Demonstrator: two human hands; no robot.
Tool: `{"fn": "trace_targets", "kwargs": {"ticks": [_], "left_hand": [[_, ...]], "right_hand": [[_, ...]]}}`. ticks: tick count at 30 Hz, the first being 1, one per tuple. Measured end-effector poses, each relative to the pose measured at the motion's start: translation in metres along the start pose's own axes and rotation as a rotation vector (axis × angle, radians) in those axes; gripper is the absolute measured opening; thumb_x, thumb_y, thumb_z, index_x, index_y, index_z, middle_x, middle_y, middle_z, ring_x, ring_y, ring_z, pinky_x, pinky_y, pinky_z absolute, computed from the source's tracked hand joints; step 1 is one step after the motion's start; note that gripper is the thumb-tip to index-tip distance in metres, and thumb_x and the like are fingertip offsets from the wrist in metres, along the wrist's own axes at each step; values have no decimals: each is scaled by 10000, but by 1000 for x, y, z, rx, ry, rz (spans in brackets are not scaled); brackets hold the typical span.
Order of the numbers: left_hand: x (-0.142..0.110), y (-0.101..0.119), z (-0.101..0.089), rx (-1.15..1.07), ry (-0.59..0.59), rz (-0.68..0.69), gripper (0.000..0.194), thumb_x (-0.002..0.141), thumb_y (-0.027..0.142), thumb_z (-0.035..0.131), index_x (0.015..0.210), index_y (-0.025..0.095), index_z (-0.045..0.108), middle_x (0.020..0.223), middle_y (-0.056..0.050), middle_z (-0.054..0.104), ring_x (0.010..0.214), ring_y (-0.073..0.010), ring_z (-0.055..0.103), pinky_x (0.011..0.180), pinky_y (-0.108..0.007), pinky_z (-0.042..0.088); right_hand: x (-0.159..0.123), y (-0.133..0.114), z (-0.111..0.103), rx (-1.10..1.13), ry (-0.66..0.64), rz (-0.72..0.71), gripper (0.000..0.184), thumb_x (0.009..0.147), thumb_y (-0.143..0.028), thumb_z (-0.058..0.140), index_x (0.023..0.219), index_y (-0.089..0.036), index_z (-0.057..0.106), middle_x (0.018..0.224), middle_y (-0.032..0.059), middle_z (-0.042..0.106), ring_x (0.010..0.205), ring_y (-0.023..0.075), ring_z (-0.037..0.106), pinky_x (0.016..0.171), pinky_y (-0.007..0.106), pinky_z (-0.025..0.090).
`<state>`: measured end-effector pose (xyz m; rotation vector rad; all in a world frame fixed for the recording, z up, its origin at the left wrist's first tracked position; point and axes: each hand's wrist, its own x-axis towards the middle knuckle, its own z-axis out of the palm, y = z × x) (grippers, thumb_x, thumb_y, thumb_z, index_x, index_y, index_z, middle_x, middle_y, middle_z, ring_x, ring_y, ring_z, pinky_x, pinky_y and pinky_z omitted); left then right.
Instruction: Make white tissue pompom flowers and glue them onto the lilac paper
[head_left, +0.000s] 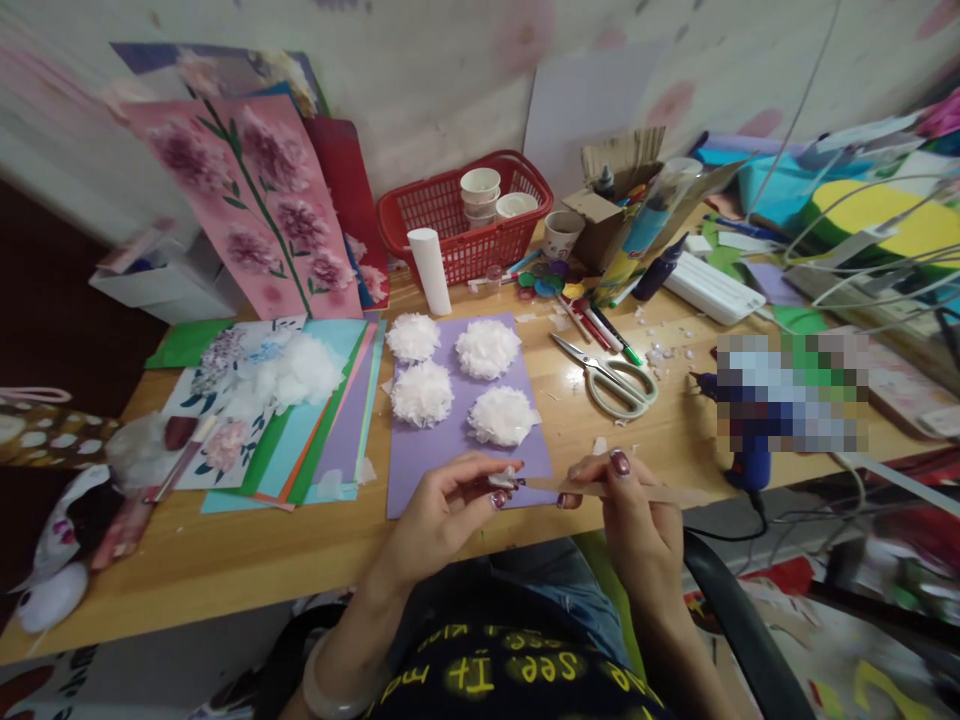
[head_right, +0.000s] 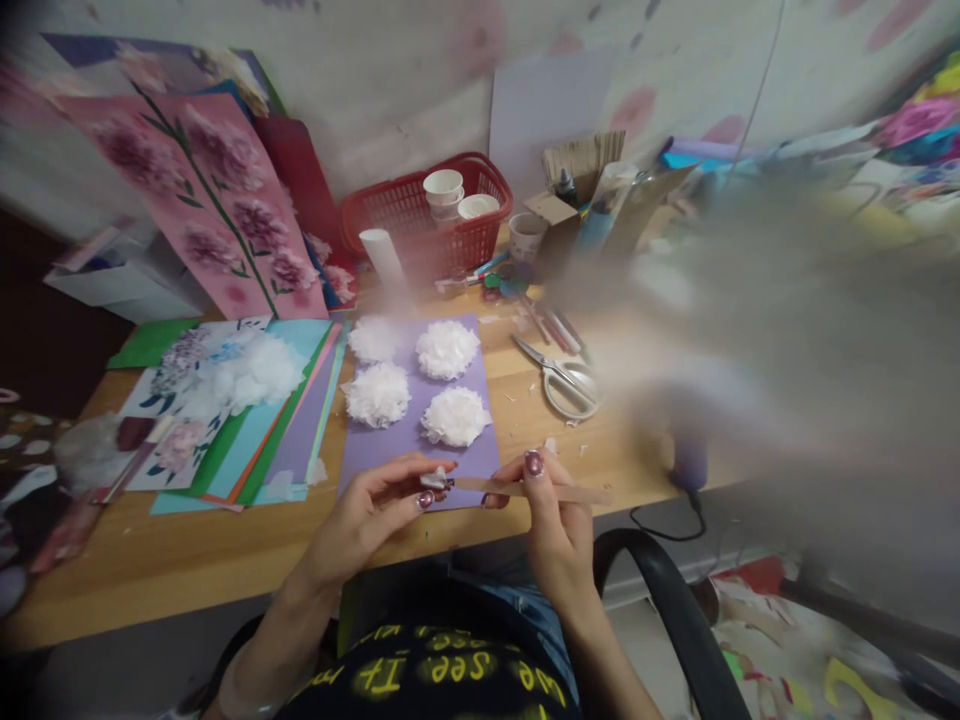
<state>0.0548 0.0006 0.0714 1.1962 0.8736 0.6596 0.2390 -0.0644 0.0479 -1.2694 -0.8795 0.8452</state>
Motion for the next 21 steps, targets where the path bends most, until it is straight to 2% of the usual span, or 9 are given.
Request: {"fn": "trace_targets", "kwargs": {"ticks": [5,8,10,13,16,18,21], "left_hand": [[-1,2,1,108,24,9,241,806,247,654,997,180,785,1011,-86,765,953,-202,704,855,-322,580],[-1,-1,2,101,59,-60,216,784,261,679,953,181,788,957,-75,783,855,-187,728,829,-325,595],[0,-5,1,84,98,-110,212,760,270,709,938,185,785,928,-67,793,820,-184,739,826,-328,602],[2,-11,-4,99,190,-127,213,739,291,736,918,184,776,902,-60,799,814,-191,748,821,-331,608],[9,-17,-10,182,283,-91,205,748,304,729,907,183,772,899,-59,797,836,-195,747,821,-325,602],[16,-19,-12,278,329,-39,185,757,285,712,900,188,778,900,-56,792,837,-191,738,806,-314,593],[27,-22,-11,459,365,108,152,769,227,678,869,199,790,885,-47,769,815,-174,706,747,-283,566]], "right_hand": [[0,-3,-2,4,-32,-21,396,999,-465,504,765,-202,687,627,-4,650,602,147,612,657,300,468],[-1,-1,-5,25,-51,-7,390,994,-464,513,767,-202,691,617,-3,647,602,149,616,644,295,473],[-2,2,-7,49,-24,8,394,986,-475,521,762,-199,690,611,-1,645,587,154,613,634,300,475],[-1,5,-9,77,85,29,393,972,-484,538,744,-198,681,627,1,651,562,145,598,620,297,480],[1,7,-11,13,123,4,413,979,-489,525,726,-199,675,604,-2,640,568,141,599,613,281,486],[2,8,-12,-68,80,-25,407,996,-470,500,748,-202,680,615,-2,645,604,141,616,632,271,494],[3,10,-12,-137,1,-63,342,1019,-414,478,834,-214,685,690,-4,667,663,135,642,657,258,500]]}}
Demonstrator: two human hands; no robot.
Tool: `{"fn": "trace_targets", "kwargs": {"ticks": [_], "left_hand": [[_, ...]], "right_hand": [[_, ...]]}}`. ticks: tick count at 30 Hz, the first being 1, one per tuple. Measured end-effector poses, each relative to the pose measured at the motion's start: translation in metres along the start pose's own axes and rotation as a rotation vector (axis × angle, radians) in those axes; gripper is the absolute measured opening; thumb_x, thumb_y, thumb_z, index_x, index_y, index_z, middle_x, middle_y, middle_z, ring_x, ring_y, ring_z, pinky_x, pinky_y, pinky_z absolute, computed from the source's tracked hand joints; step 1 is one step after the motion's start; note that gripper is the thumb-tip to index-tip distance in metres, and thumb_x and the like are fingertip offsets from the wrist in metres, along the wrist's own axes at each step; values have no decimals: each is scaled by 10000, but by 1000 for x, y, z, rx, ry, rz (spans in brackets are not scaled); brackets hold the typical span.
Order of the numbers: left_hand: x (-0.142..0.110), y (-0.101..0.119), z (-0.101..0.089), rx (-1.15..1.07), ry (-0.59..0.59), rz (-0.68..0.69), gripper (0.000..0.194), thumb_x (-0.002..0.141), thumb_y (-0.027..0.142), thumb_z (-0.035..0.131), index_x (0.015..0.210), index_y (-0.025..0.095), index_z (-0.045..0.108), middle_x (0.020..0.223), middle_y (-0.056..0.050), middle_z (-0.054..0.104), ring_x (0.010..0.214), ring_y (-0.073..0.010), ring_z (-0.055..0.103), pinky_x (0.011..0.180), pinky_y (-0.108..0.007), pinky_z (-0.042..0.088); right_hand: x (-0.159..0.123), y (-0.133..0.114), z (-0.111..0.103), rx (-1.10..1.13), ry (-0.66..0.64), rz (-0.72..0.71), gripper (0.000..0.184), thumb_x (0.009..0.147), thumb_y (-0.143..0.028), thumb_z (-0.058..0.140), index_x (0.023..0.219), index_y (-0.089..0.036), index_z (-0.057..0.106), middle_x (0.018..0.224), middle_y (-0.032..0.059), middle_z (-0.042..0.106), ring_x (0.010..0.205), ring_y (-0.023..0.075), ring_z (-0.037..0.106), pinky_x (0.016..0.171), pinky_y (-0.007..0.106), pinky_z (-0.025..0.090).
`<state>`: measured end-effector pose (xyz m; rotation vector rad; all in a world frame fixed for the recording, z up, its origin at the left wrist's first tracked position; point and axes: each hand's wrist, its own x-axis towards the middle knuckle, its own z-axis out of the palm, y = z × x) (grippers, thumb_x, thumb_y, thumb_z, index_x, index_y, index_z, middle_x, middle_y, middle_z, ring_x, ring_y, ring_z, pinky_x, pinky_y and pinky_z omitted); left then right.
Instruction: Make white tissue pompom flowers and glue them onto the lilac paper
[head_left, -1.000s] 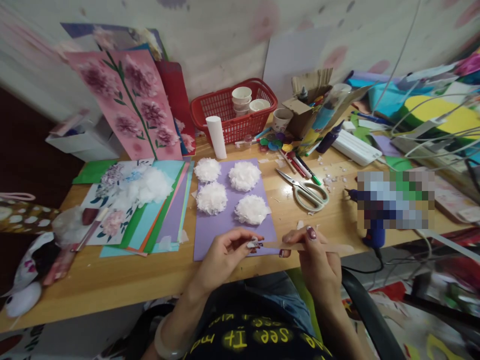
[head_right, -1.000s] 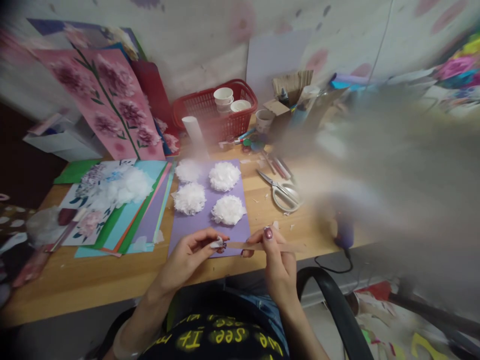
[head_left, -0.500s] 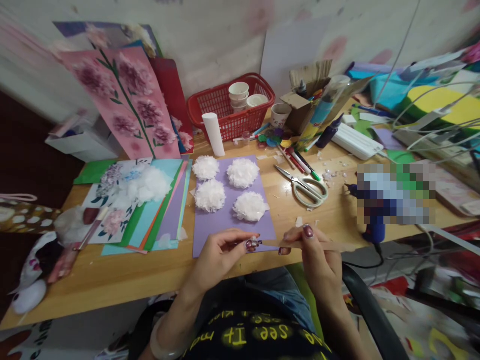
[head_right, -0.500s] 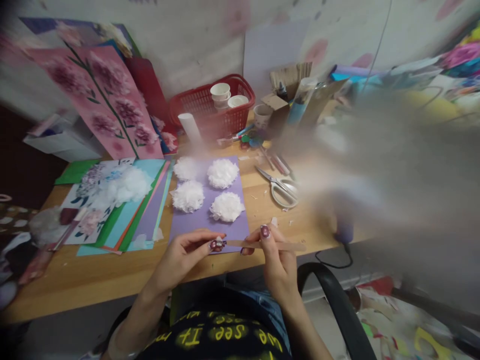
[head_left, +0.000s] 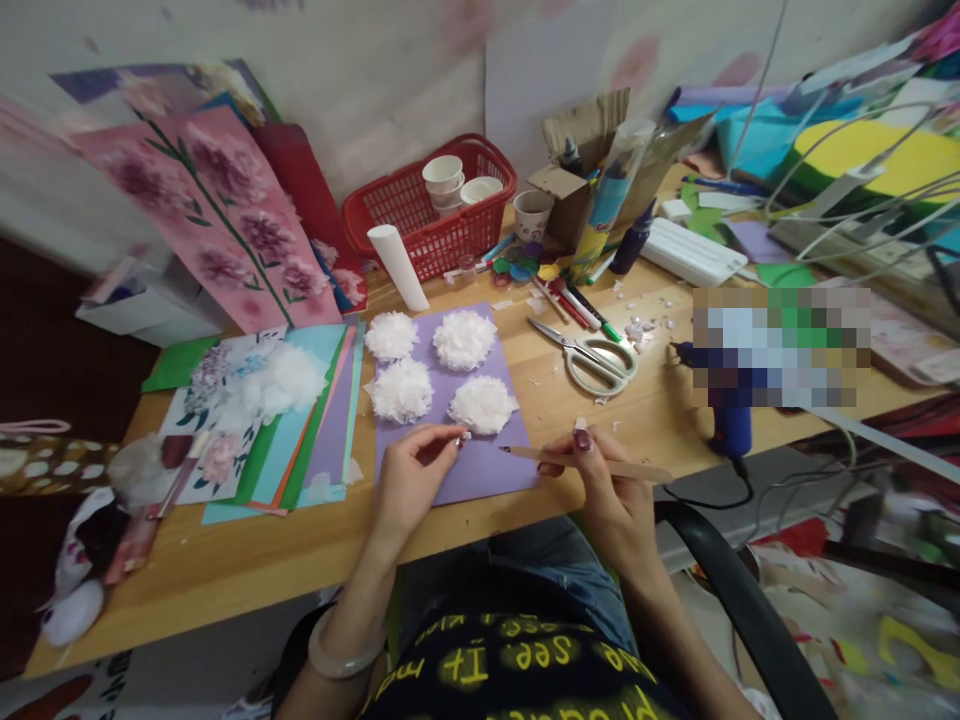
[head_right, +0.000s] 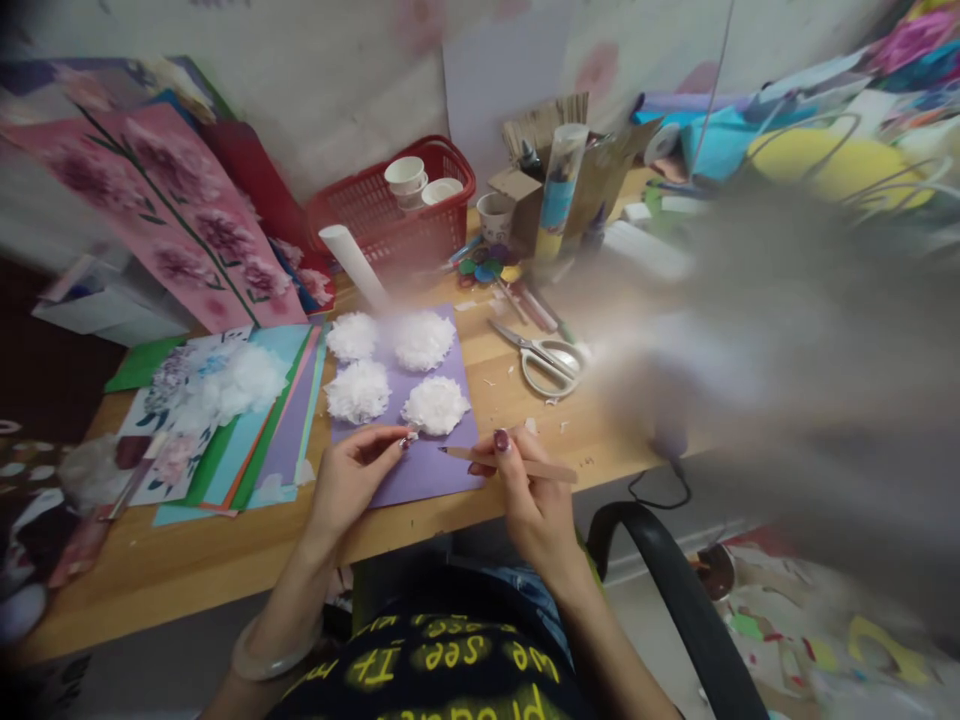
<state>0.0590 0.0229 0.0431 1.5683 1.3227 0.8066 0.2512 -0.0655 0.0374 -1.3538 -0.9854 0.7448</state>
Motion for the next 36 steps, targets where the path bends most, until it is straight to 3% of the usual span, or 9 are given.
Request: {"fn": "trace_targets", "kwargs": {"ticks": [4,9,13,20,25,30,36], "left_hand": [[8,-1,7,115,58,142,162,790,179,657,867,210,797,838,-31,723,712,-139,637,643,-247,514],[11,-4,12,145,77,116,160,795,152,658,896,189,776,828,-26,724,638,-116,582,597,-224,477],[13,-6,16,166,94,97,129,773,115,655,850,174,740,758,-8,709,580,-103,540,574,-213,456],[13,-11,21,208,131,154,123,784,104,635,847,181,706,756,-2,688,600,-105,555,583,-216,457],[13,-12,20,203,130,157,131,783,95,629,852,184,695,771,0,695,621,-106,581,604,-219,463],[13,-8,20,182,110,130,154,774,75,618,862,181,688,778,-2,694,633,-109,589,606,-220,468],[4,-10,8,216,87,127,211,772,44,609,916,189,658,848,-12,690,683,-121,603,656,-240,495]], "right_hand": [[2,2,4,-64,-78,-82,255,1025,-351,470,887,-222,641,756,-2,687,691,139,664,659,264,501],[7,2,14,-233,-123,-219,108,994,-267,493,921,-224,560,787,15,679,697,162,667,637,283,485],[11,2,22,-347,-133,-322,112,972,-216,480,870,-226,525,745,20,645,635,164,615,568,277,447],[13,3,28,-399,-140,-394,127,962,-177,481,852,-229,516,723,11,625,614,164,574,589,297,433],[14,5,32,-433,-140,-394,134,962,-191,483,841,-226,529,720,17,617,626,173,572,602,306,425],[16,11,36,-428,-142,-289,138,973,-248,484,851,-227,546,743,27,615,667,186,584,619,310,431],[19,4,43,-473,-98,-249,141,977,-274,481,849,-237,527,738,27,624,667,187,587,627,319,432]]}}
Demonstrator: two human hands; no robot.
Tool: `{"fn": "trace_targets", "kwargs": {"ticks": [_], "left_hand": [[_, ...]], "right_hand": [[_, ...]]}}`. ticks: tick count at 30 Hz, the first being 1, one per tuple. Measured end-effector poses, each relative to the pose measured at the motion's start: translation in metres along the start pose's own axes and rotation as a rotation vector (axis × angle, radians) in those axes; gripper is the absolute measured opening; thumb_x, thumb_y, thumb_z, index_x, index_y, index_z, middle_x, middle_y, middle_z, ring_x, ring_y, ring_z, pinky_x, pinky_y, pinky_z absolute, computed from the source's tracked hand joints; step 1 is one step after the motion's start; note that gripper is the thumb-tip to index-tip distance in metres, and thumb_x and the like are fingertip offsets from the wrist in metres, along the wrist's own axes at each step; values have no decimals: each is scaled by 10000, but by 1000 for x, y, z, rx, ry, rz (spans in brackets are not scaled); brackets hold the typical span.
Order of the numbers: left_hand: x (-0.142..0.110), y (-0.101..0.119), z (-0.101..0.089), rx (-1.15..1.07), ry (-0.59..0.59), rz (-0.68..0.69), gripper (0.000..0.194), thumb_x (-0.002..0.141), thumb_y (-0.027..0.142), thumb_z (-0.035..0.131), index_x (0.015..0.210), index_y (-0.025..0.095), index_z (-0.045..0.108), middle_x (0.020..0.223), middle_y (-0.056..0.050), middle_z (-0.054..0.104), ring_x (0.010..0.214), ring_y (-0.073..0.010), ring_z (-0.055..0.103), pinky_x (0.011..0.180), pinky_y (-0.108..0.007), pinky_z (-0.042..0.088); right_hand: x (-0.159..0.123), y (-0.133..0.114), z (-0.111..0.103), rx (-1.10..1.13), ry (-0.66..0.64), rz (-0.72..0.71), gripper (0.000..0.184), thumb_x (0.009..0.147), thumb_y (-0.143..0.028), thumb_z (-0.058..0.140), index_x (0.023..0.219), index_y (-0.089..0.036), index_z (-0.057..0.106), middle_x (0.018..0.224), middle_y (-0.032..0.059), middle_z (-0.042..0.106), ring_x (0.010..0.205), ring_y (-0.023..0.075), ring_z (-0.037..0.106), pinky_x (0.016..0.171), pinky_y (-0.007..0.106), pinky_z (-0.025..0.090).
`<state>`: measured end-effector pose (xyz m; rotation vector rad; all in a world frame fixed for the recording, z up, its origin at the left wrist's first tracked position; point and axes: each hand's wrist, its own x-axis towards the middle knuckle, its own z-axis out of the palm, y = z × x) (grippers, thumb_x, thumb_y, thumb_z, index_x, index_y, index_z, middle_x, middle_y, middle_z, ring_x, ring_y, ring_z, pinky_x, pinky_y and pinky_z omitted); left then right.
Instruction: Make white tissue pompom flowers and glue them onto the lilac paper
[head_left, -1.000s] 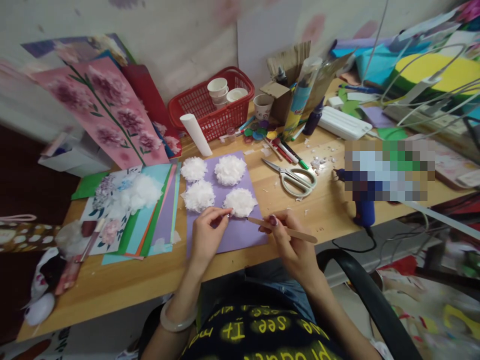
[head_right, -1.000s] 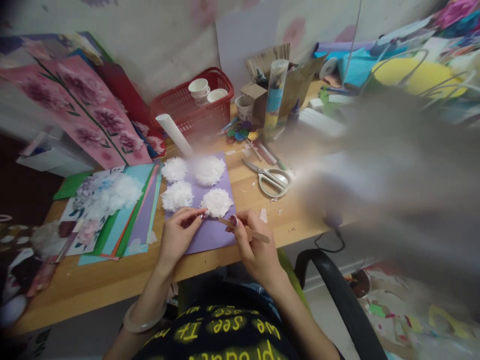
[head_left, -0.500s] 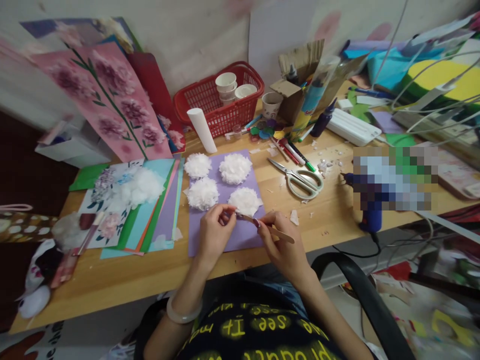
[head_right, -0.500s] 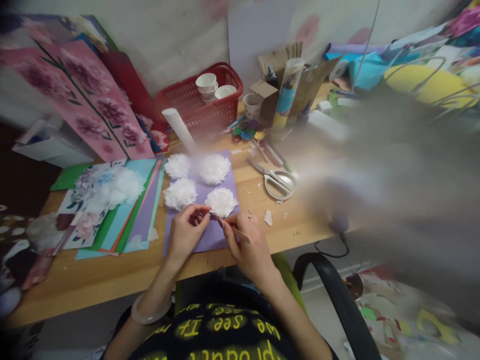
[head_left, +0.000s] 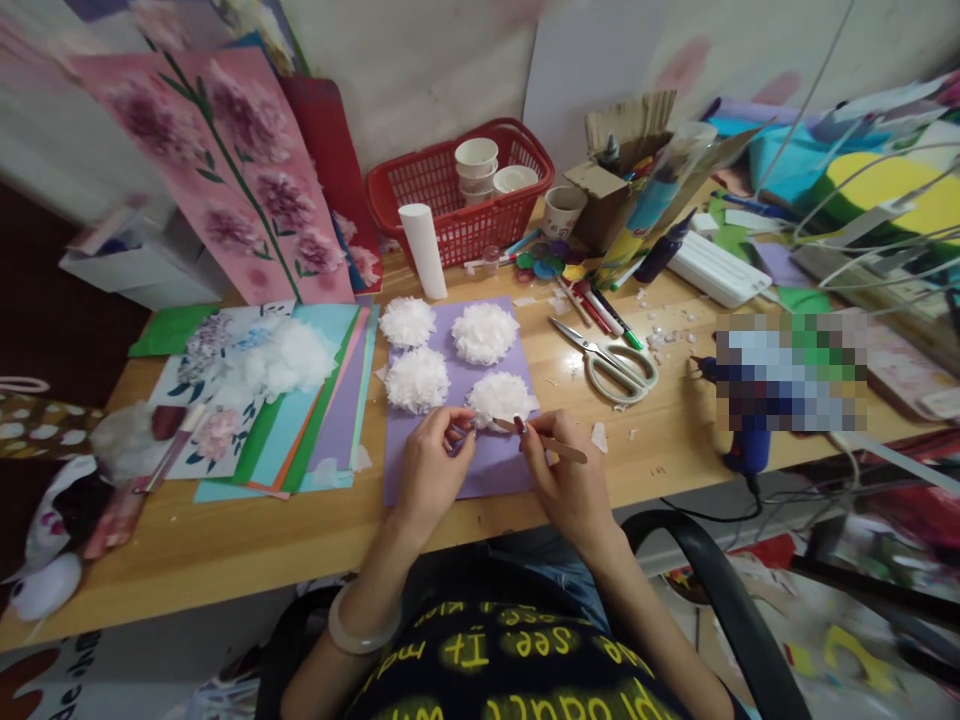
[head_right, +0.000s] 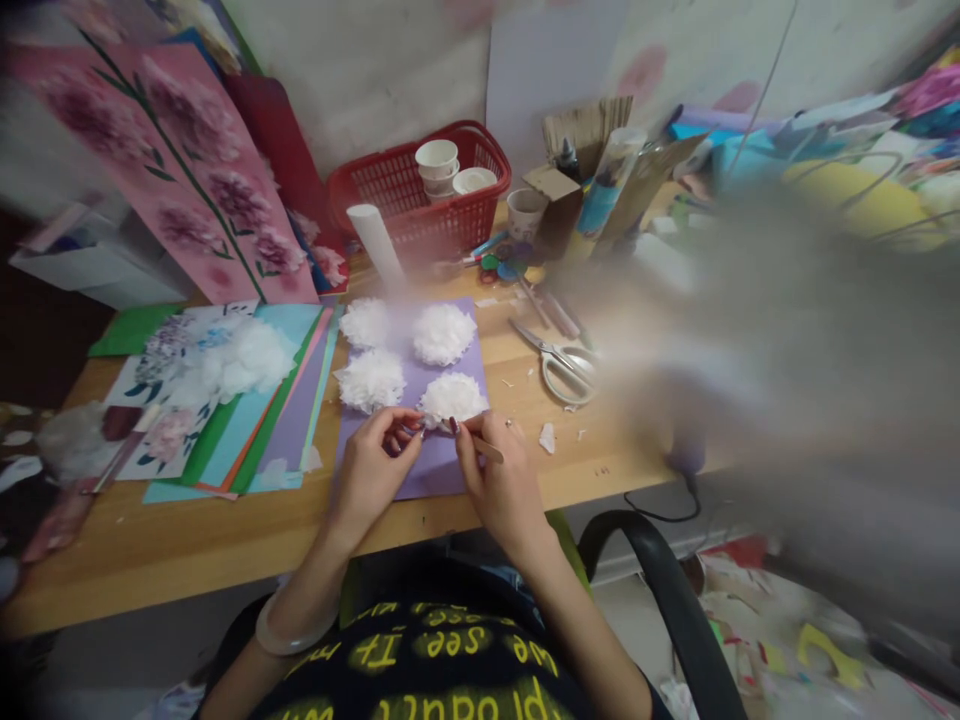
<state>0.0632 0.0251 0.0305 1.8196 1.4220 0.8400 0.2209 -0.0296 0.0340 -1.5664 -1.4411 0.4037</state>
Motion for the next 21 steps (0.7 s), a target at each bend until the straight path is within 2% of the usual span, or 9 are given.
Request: {"fn": "trace_targets", "kwargs": {"ticks": [9,12,18,21], "left_hand": [[-5,-13,-10,14,-115,-22,194,791,25,612,896,186,635,890,-18,657,751,-138,620,717,-270,526],[-4,-13,-10,6,-119,1,207,783,10,598,879,190,629,894,-20,650,767,-146,631,729,-282,541],[-4,-15,-8,-23,-130,20,202,786,12,592,868,193,631,912,-30,646,831,-162,654,772,-295,559],[-6,-14,-12,-29,-112,20,216,777,22,584,881,203,643,912,-28,669,819,-163,660,772,-302,559]], "right_hand": [[13,-18,9,-193,15,18,205,963,-268,498,763,-243,467,657,10,591,559,166,464,574,312,334],[12,-21,6,-139,32,52,195,964,-287,500,775,-241,485,640,0,592,562,164,492,565,304,345],[4,-29,-13,-69,148,103,256,971,-341,529,743,-227,525,644,-10,596,595,150,558,576,293,397],[-2,-28,-18,56,198,166,272,971,-379,552,753,-218,556,632,-16,596,581,141,569,562,281,423]]}}
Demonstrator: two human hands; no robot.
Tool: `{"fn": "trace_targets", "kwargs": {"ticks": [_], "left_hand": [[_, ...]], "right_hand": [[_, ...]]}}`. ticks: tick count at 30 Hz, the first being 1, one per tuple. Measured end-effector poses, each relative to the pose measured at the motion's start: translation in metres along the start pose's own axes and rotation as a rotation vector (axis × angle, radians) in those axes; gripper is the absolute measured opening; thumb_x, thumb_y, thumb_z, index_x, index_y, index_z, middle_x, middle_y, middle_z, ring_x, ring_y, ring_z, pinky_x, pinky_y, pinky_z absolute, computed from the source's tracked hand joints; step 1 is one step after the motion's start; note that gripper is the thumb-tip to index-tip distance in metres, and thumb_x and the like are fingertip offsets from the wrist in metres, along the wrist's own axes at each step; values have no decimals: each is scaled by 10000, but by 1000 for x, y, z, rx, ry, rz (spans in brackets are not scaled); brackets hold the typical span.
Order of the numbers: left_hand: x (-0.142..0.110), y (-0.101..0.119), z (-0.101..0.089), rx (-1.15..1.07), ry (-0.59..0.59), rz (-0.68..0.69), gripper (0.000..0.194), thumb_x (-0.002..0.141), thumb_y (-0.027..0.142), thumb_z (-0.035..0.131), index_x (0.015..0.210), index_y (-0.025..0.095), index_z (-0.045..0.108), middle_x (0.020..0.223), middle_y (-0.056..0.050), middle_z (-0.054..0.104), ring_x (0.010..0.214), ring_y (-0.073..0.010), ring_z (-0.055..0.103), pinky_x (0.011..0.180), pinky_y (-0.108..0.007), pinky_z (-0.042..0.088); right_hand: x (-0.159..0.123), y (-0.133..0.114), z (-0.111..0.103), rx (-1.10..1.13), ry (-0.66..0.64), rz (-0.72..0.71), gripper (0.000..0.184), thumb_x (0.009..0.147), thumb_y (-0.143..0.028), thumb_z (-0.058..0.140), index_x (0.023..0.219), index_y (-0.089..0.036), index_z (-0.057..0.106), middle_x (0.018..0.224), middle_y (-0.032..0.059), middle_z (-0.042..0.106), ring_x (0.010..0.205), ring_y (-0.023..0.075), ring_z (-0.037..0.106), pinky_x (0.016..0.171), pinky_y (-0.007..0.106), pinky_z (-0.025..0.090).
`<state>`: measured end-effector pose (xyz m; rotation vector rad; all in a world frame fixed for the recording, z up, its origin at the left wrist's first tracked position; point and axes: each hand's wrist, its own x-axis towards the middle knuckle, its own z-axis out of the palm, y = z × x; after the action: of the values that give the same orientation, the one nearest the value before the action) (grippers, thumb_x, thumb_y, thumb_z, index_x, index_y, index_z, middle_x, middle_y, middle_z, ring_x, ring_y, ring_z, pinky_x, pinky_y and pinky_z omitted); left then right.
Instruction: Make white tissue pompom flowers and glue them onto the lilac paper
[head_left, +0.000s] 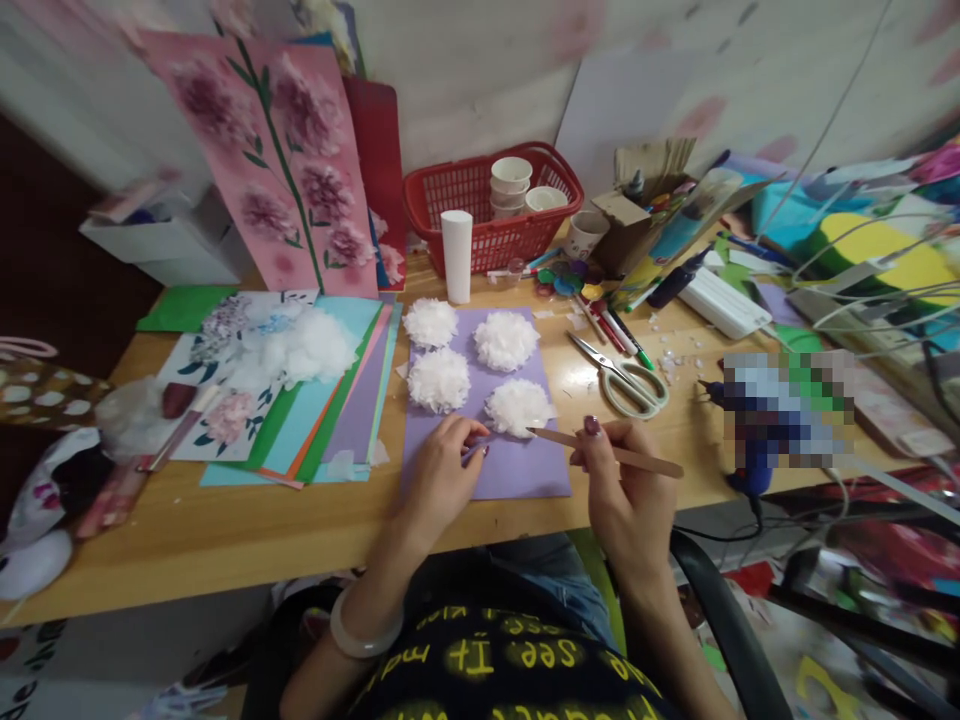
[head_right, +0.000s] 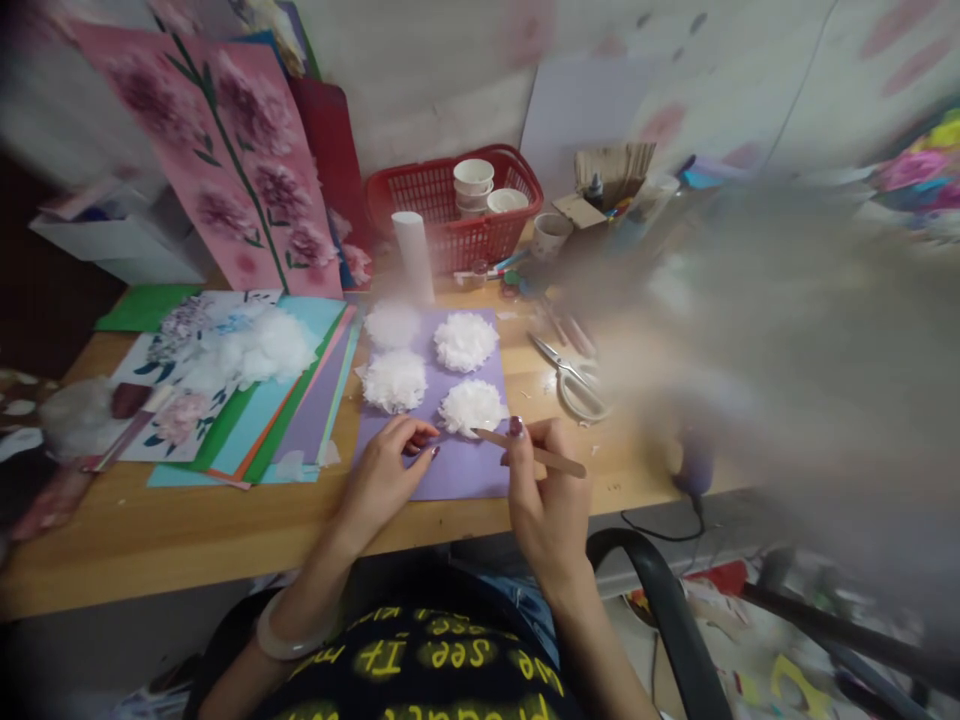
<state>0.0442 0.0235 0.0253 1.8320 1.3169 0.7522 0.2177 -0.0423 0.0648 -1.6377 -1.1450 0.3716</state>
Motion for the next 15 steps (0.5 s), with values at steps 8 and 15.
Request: {"fn": "trace_targets", "kwargs": {"ticks": [8,15], "left_hand": [[7,-22,-85,112,192,-177,242,873,295,512,978,203,710,645,-15,710,576,-190,662,549,-270,470],[48,-64,-172,553,542,-216,274,798,268,536,968,182,733,875,-104,756,842,-284,685,800,-353,474]], "right_hand": [[-5,16,-9,203,360,47,344,894,-466,650,698,-187,603,587,-11,609,491,144,556,528,304,429],[0,27,-12,174,396,63,401,861,-557,647,689,-197,609,585,-2,603,500,170,552,542,338,433]]}}
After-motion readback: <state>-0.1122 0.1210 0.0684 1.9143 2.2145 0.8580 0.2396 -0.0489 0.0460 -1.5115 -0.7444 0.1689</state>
